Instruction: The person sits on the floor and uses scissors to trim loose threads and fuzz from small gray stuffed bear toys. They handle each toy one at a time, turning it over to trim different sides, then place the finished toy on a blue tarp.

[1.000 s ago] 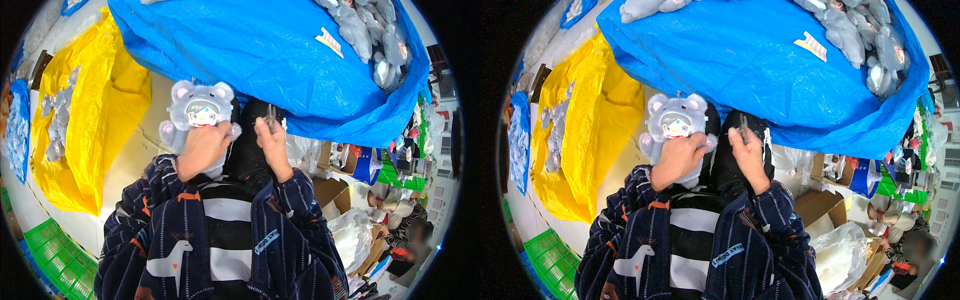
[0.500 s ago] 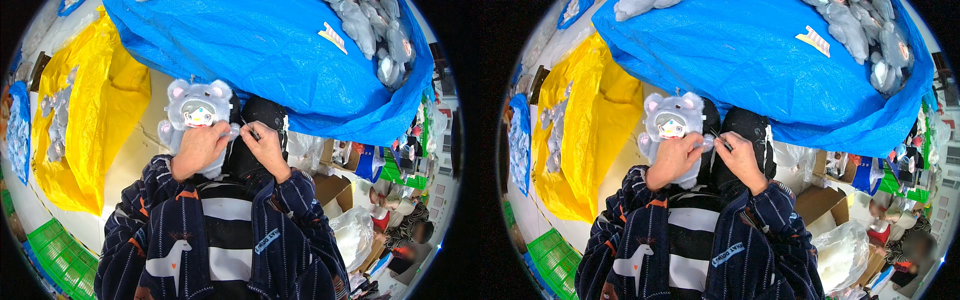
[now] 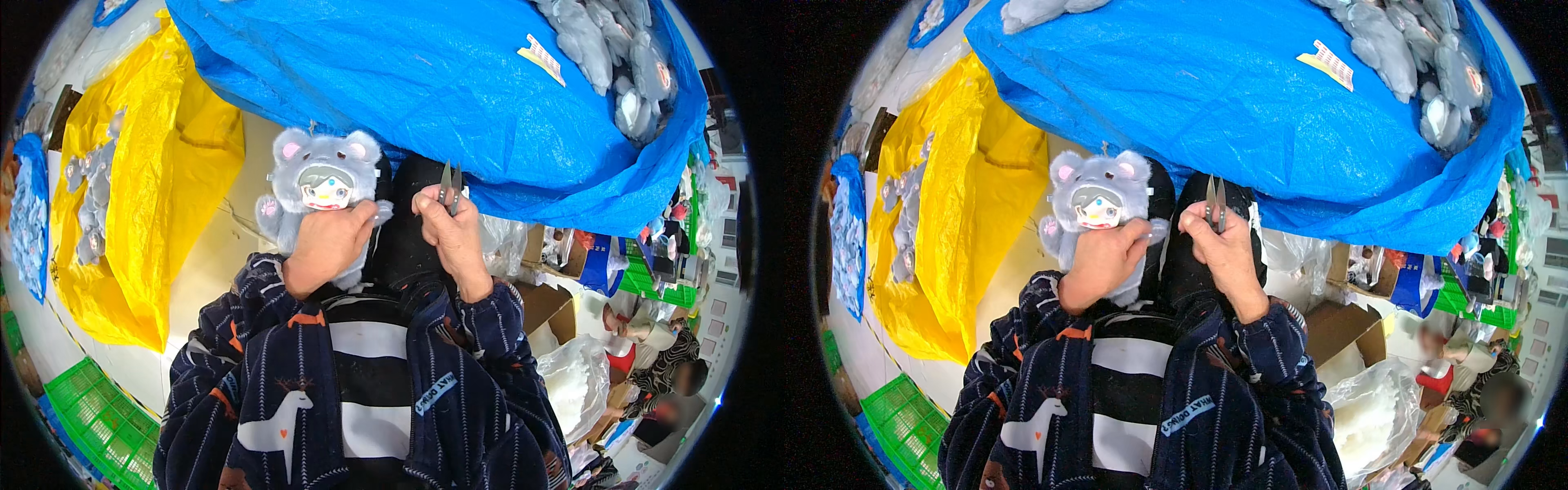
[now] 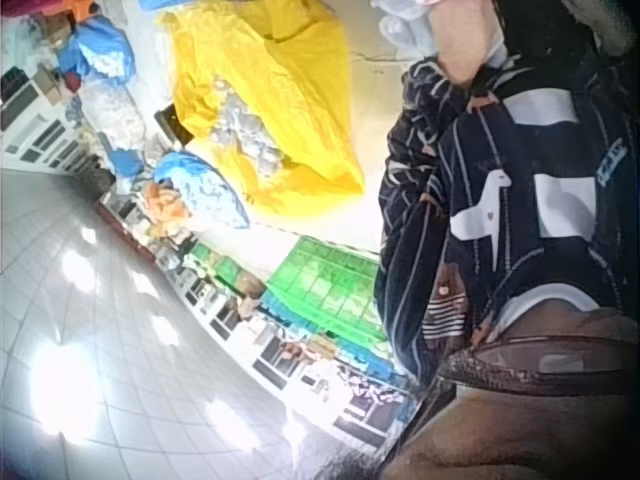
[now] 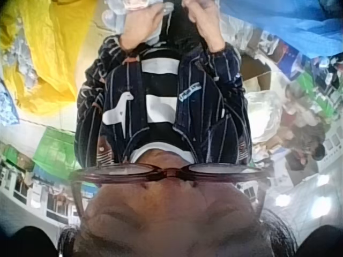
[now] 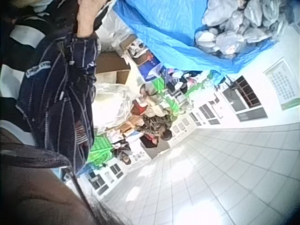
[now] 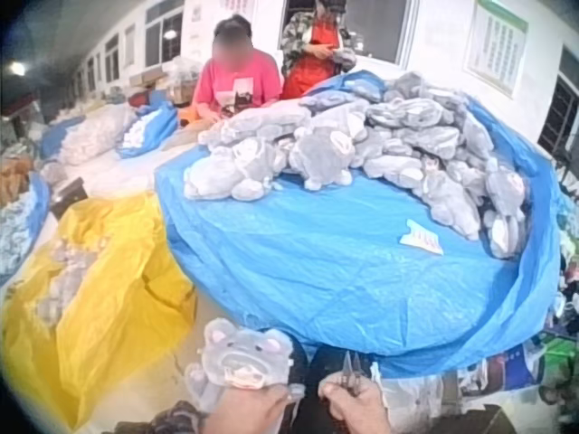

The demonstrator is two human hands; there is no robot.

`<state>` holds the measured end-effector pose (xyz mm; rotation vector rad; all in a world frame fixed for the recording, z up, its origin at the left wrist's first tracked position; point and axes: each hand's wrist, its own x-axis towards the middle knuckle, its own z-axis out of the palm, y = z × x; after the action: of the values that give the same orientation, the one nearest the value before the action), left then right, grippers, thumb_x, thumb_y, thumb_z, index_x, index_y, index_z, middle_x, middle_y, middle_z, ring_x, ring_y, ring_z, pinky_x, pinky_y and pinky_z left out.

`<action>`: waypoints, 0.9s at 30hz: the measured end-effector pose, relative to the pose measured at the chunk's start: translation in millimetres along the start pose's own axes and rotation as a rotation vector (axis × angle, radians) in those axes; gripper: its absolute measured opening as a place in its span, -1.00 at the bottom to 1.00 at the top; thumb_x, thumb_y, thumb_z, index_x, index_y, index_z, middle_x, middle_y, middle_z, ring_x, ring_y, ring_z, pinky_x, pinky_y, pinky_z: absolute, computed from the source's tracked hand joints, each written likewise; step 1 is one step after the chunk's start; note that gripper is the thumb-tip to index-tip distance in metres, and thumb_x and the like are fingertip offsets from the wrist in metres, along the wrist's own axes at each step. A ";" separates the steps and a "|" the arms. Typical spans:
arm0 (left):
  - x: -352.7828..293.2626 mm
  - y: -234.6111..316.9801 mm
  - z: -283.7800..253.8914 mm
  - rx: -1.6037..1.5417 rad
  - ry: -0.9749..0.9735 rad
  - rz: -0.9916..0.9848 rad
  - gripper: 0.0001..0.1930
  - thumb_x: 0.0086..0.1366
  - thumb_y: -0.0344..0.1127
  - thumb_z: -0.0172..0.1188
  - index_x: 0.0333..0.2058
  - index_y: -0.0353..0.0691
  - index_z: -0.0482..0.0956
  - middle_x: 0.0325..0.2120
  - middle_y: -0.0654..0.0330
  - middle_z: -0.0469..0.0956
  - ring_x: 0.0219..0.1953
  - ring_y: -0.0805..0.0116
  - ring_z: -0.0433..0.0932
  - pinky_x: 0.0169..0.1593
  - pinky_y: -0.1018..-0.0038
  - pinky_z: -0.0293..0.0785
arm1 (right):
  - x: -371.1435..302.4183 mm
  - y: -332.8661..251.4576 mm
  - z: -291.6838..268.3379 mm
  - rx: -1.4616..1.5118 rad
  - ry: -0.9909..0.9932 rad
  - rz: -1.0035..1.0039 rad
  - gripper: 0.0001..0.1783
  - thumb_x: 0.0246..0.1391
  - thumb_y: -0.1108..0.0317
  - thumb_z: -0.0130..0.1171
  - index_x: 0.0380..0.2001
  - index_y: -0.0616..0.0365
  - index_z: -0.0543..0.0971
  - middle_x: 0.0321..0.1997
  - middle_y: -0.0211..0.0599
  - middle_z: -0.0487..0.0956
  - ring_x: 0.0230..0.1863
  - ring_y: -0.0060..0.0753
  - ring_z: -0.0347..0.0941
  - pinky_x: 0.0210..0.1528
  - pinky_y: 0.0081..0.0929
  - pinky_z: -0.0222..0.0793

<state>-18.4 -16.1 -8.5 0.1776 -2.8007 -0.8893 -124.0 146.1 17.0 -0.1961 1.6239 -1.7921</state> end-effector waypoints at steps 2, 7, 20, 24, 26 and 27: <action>1.1 -0.7 -1.4 0.009 -0.045 -0.023 -0.88 0.15 -0.25 0.12 -0.33 -0.06 0.46 -0.64 0.13 0.51 -0.57 0.08 0.52 -0.53 0.25 0.40 | 10.0 15.9 -0.2 -0.421 0.201 -0.453 -0.80 0.09 0.37 0.11 -0.28 0.28 0.55 -0.57 -0.48 0.50 -0.60 -0.70 0.35 -0.53 -0.68 0.27; 3.0 0.3 -4.8 -0.020 -0.049 -0.037 -0.87 0.16 -0.23 0.10 -0.32 -0.07 0.46 -0.65 0.10 0.51 -0.57 0.06 0.52 -0.53 0.22 0.41 | 8.8 34.3 -1.4 -0.505 0.095 -0.288 -0.77 0.03 0.31 0.22 -0.31 0.27 0.58 -0.50 -0.33 0.57 -0.45 -0.63 0.45 -0.38 -0.61 0.36; -75.7 -35.2 -28.1 -0.099 0.330 -0.257 -0.28 -0.17 -0.11 0.45 -0.06 -0.32 0.34 -0.23 -0.04 0.39 -0.18 0.00 0.42 -0.09 0.33 0.38 | 2.4 36.3 15.3 0.412 0.011 0.316 -0.77 0.16 0.26 0.05 -0.55 -0.01 0.32 -0.63 -0.65 0.19 -0.69 -0.77 -0.03 -0.65 -0.71 -0.08; -80.1 -46.9 -24.0 -0.219 0.224 -0.434 -0.14 -0.14 0.03 0.42 0.03 -0.38 0.22 -0.13 -0.16 0.36 -0.07 -0.07 0.40 -0.06 0.24 0.39 | -1.2 9.3 -2.1 0.557 0.118 0.137 -0.67 0.23 0.25 -0.06 -0.64 -0.02 0.25 -0.66 -0.62 0.17 -0.71 -0.78 -0.03 -0.68 -0.71 -0.10; -76.0 -49.2 -25.3 -0.414 0.184 -0.456 -0.11 -0.11 0.03 0.42 0.06 -0.41 0.19 -0.14 -0.17 0.40 -0.09 0.00 0.44 -0.05 0.28 0.40 | -20.1 14.7 -5.9 0.100 0.163 -0.055 -0.57 0.22 0.20 -0.04 -0.74 0.02 0.27 -0.73 -0.55 0.26 -0.72 -0.76 0.11 -0.68 -0.72 -0.04; -75.8 -50.1 -25.3 -0.513 0.163 -0.468 -0.10 -0.10 0.03 0.42 0.07 -0.43 0.17 -0.15 -0.17 0.42 -0.10 0.03 0.47 -0.05 0.29 0.40 | -27.6 20.2 -9.7 -0.163 0.124 0.066 -0.56 0.18 0.21 0.01 -0.77 0.12 0.39 -0.74 -0.42 0.40 -0.68 -0.68 0.31 -0.62 -0.71 0.13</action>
<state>63.8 -57.8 -28.8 0.7980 -2.3166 -1.5755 -100.9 170.6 5.7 -0.1053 1.8445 -1.6508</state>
